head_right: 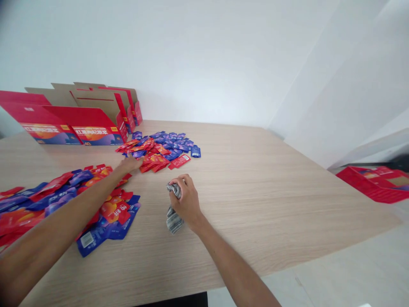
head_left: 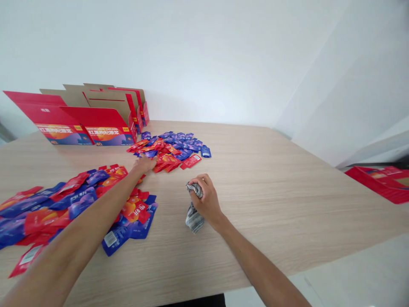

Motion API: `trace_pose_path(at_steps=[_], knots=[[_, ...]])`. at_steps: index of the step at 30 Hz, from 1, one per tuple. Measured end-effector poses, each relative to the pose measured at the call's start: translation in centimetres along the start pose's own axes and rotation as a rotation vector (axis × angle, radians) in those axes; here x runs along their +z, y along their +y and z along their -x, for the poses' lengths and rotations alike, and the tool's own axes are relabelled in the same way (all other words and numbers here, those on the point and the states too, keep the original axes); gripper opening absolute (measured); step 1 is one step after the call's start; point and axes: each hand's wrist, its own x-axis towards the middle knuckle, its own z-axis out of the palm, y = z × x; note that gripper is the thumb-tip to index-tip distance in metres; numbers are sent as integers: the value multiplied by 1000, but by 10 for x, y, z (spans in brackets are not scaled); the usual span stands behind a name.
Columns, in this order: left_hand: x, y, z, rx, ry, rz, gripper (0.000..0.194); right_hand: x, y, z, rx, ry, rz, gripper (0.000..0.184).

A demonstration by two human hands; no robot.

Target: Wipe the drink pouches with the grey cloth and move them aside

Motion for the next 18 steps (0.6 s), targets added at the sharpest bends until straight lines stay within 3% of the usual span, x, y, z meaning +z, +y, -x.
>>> trace_pose_path(at_steps=[5,9,14,18], knots=[[14,26,-6,-95,-38,-27,97,-2,0,-3,22,19,-10,22],[17,33,-9,-103,-54,-66,96,-5,0,-6,50,54,-51,20],[3,29,-11,-9,-135,-119,86,-4,8,-8,82,82,-88,19],[-14,21,2,126,-148,-148,68,-2,13,-8,100,77,-93,19]])
